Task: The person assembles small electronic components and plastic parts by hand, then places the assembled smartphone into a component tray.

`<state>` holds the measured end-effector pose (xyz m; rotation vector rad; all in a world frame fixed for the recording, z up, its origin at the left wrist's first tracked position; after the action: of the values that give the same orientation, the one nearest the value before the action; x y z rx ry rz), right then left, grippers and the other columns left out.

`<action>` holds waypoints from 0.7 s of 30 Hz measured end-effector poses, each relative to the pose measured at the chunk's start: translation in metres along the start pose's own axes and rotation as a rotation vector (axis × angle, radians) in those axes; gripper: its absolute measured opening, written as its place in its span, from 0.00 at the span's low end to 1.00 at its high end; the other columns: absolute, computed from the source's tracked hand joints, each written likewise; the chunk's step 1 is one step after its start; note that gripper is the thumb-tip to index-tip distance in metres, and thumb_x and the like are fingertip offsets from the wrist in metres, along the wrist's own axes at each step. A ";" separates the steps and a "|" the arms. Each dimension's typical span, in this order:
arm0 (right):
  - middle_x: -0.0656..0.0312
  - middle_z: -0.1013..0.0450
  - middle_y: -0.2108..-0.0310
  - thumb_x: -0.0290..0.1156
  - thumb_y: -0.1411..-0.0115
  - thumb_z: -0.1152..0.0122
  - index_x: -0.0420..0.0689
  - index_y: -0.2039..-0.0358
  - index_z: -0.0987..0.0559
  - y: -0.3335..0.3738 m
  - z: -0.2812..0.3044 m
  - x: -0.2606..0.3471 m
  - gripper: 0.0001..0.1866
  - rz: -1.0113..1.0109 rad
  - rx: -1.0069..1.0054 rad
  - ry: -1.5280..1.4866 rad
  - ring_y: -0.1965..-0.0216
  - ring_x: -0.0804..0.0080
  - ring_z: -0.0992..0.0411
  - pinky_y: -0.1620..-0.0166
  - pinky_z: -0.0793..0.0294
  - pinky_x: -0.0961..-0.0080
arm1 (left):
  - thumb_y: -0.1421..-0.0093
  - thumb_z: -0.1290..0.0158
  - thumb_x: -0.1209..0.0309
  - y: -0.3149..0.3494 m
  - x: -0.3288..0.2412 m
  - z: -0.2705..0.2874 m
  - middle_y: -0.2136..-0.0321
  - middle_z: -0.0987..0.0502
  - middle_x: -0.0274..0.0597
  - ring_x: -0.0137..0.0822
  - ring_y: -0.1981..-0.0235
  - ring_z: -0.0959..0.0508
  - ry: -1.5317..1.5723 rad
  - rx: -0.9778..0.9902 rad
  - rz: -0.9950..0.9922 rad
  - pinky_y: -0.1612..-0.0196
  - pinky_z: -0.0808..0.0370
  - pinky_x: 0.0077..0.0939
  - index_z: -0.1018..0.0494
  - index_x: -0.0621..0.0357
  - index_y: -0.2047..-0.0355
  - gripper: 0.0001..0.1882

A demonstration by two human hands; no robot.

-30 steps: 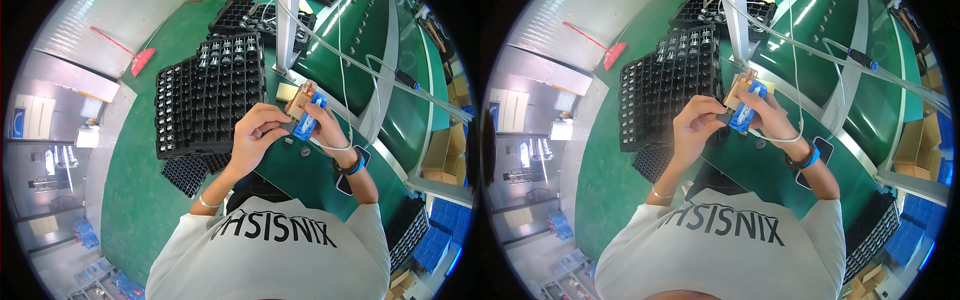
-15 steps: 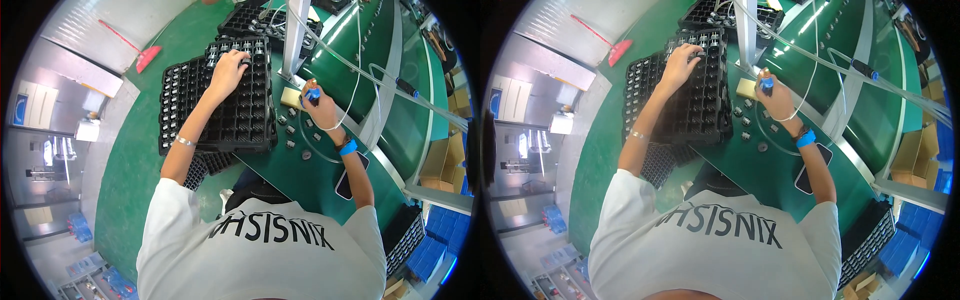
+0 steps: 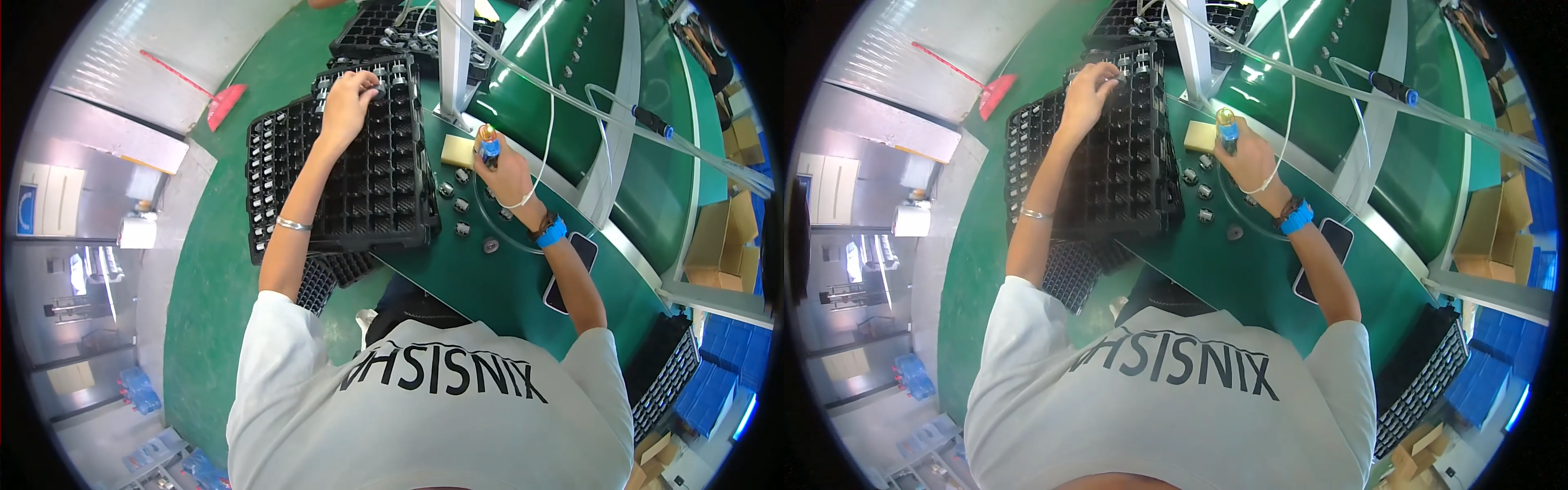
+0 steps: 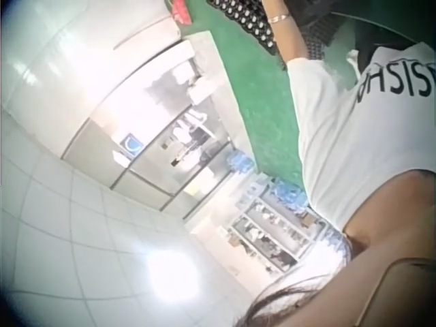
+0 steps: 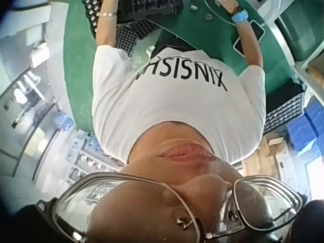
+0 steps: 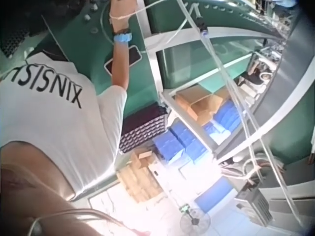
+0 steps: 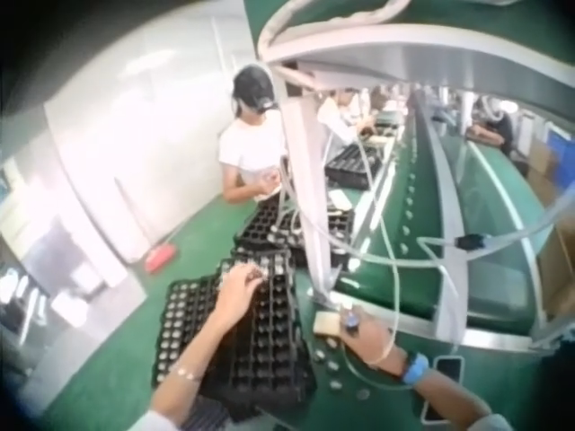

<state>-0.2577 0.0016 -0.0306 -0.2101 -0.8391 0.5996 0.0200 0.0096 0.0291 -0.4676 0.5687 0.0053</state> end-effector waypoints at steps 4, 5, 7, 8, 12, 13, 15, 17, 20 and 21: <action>0.45 0.32 0.80 0.33 0.52 0.42 0.37 0.64 0.32 0.000 0.002 0.005 0.17 -0.039 0.015 0.003 0.77 0.48 0.32 0.75 0.32 0.60 | 0.46 0.50 0.72 0.014 -0.004 0.016 0.68 0.27 0.38 0.29 0.67 0.28 0.481 0.013 0.176 0.60 0.32 0.22 0.30 0.58 0.65 0.08; 0.45 0.32 0.80 0.33 0.52 0.42 0.37 0.64 0.32 0.000 -0.001 0.003 0.17 -0.042 0.014 0.002 0.77 0.48 0.32 0.75 0.32 0.60 | 0.45 0.50 0.71 0.019 -0.009 0.021 0.67 0.27 0.36 0.27 0.66 0.28 0.698 0.033 0.240 0.60 0.33 0.22 0.30 0.58 0.64 0.08; 0.51 0.31 0.83 0.33 0.51 0.42 0.41 0.64 0.32 -0.003 -0.005 -0.007 0.16 -0.019 -0.036 0.047 0.81 0.53 0.31 0.76 0.32 0.65 | 0.43 0.52 0.71 0.033 -0.024 0.029 0.64 0.28 0.35 0.28 0.63 0.28 0.802 0.085 0.311 0.57 0.32 0.23 0.32 0.57 0.61 0.10; 0.51 0.31 0.83 0.33 0.51 0.42 0.41 0.64 0.32 -0.007 -0.005 -0.010 0.16 -0.020 -0.039 0.048 0.81 0.53 0.31 0.76 0.32 0.65 | 0.42 0.53 0.71 0.042 -0.030 0.031 0.63 0.28 0.37 0.29 0.61 0.28 1.029 0.101 0.397 0.56 0.32 0.23 0.33 0.57 0.60 0.10; 0.47 0.30 0.76 0.35 0.51 0.42 0.40 0.64 0.31 -0.040 0.010 -0.044 0.15 0.083 -0.340 0.029 0.75 0.51 0.30 0.71 0.32 0.64 | 0.41 0.56 0.72 0.082 -0.055 0.038 0.61 0.30 0.42 0.32 0.58 0.28 1.560 0.171 0.540 0.56 0.29 0.19 0.37 0.56 0.58 0.10; 0.46 0.30 0.73 0.35 0.50 0.42 0.40 0.64 0.30 -0.049 0.017 -0.060 0.16 0.014 -0.382 0.017 0.73 0.51 0.31 0.68 0.32 0.63 | 0.40 0.56 0.72 0.092 -0.059 0.039 0.61 0.30 0.42 0.31 0.59 0.28 1.649 0.198 0.539 0.57 0.29 0.17 0.38 0.56 0.58 0.10; 0.45 0.30 0.69 0.36 0.50 0.43 0.40 0.63 0.29 -0.065 0.035 -0.092 0.17 -0.150 -0.383 0.049 0.69 0.50 0.30 0.66 0.31 0.64 | 0.40 0.56 0.71 0.108 -0.076 0.042 0.62 0.30 0.41 0.28 0.61 0.28 1.696 0.178 0.550 0.59 0.28 0.14 0.38 0.57 0.58 0.10; 0.45 0.29 0.67 0.39 0.48 0.45 0.40 0.61 0.29 -0.074 0.047 -0.120 0.18 -0.132 -0.372 0.192 0.66 0.49 0.30 0.66 0.29 0.64 | 0.41 0.55 0.72 0.121 -0.084 0.038 0.63 0.30 0.39 0.25 0.62 0.28 1.619 0.150 0.568 0.58 0.29 0.15 0.38 0.57 0.57 0.12; 0.51 0.30 0.60 0.38 0.47 0.48 0.43 0.56 0.30 -0.075 0.051 -0.127 0.19 -0.160 -0.289 0.307 0.62 0.54 0.30 0.60 0.30 0.64 | 0.42 0.54 0.74 0.131 -0.100 0.037 0.64 0.29 0.37 0.24 0.63 0.29 1.504 0.092 0.572 0.57 0.31 0.16 0.37 0.58 0.57 0.12; 0.53 0.31 0.59 0.37 0.47 0.49 0.43 0.56 0.30 -0.074 0.052 -0.117 0.19 -0.262 -0.259 0.278 0.60 0.54 0.31 0.59 0.31 0.64 | 0.42 0.53 0.74 0.135 -0.100 0.033 0.63 0.30 0.37 0.24 0.63 0.29 1.453 0.083 0.554 0.56 0.31 0.17 0.37 0.59 0.57 0.12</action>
<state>-0.3266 -0.1295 -0.0410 -0.4021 -0.6587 0.2077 -0.0657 0.1569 0.0479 -0.1463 2.1050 0.1812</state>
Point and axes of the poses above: each hand's wrist, its own y-axis away from the middle knuckle, its own z-axis out of the back of the hand, x = y × z, the point moved 1 cm from there along -y, towards the middle knuckle
